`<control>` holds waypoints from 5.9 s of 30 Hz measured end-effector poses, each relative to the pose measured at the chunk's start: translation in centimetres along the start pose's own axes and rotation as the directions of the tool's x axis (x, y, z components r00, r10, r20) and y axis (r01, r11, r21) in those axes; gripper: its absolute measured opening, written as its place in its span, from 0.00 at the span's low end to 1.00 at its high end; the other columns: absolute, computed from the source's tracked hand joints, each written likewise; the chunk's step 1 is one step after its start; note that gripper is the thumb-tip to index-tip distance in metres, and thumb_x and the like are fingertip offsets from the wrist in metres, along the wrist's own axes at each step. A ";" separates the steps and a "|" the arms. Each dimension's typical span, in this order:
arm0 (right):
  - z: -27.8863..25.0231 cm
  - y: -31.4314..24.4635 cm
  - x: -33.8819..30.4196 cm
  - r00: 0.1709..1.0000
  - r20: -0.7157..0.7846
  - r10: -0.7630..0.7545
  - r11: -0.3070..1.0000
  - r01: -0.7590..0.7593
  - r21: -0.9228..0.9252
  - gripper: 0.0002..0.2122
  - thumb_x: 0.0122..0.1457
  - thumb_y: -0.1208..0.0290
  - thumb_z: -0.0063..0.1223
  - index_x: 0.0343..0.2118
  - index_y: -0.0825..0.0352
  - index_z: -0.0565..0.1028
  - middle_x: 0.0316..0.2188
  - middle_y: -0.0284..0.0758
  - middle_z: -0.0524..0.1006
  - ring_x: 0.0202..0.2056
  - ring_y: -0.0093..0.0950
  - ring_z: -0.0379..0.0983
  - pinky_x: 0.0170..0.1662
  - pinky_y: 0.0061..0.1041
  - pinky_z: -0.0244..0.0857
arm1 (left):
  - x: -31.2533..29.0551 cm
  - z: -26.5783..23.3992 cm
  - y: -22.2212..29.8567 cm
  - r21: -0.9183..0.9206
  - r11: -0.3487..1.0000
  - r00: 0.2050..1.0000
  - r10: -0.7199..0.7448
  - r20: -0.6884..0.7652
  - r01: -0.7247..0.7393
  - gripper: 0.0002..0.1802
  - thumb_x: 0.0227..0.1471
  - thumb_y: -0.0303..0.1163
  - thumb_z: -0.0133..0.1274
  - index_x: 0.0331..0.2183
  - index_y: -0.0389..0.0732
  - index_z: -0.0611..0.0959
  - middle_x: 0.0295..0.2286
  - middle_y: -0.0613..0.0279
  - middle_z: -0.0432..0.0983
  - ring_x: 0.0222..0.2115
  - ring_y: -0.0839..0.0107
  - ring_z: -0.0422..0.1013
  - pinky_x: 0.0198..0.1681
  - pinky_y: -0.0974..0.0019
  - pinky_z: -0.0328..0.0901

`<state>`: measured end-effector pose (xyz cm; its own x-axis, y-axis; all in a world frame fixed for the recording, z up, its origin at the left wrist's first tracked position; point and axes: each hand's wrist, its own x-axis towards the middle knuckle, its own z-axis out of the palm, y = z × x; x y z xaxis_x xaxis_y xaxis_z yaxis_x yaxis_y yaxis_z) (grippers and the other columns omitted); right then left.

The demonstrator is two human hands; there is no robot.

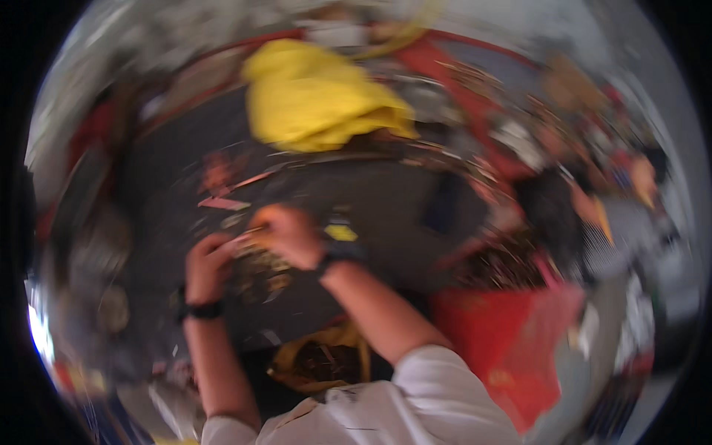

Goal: Manually assembling metal rods with washers and nuts.

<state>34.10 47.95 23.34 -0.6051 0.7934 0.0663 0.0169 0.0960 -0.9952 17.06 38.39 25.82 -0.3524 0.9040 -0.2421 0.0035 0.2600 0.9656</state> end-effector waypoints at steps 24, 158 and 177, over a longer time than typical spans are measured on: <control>-2.6 -0.9 -1.2 0.911 -0.040 -0.411 0.814 0.347 -0.467 0.08 0.41 0.72 0.64 0.27 0.60 0.78 0.28 0.34 0.76 0.31 0.35 0.74 0.35 0.32 0.67 | 1.4 0.4 -1.5 -0.027 1.000 0.995 0.017 0.097 -0.014 0.09 0.52 0.35 0.52 0.32 0.39 0.78 0.22 0.67 0.73 0.15 0.81 0.64 0.14 0.79 0.54; -2.8 -2.5 -1.2 0.993 -0.051 -0.104 0.928 0.079 -0.365 0.10 0.44 0.70 0.65 0.31 0.66 0.78 0.44 0.41 0.76 0.41 0.34 0.74 0.43 0.27 0.66 | 1.1 0.9 -1.2 -0.337 0.941 0.992 0.013 0.129 0.031 0.10 0.59 0.36 0.48 0.29 0.41 0.74 0.20 0.70 0.67 0.16 0.81 0.62 0.16 0.76 0.58; -2.9 -0.9 -1.0 0.998 -0.015 -0.066 0.963 0.059 -0.262 0.12 0.50 0.65 0.62 0.33 0.67 0.77 0.36 0.37 0.77 0.34 0.33 0.75 0.36 0.29 0.66 | 1.1 0.6 -1.5 -0.324 0.946 0.989 0.021 0.148 0.029 0.11 0.59 0.37 0.48 0.29 0.40 0.74 0.20 0.70 0.67 0.15 0.81 0.62 0.16 0.76 0.58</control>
<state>36.99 48.79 24.40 -0.5930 0.7943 0.1325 0.1889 0.2971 -0.9360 17.20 39.24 24.08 -0.2098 0.9495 -0.2334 -0.3100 0.1618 0.9369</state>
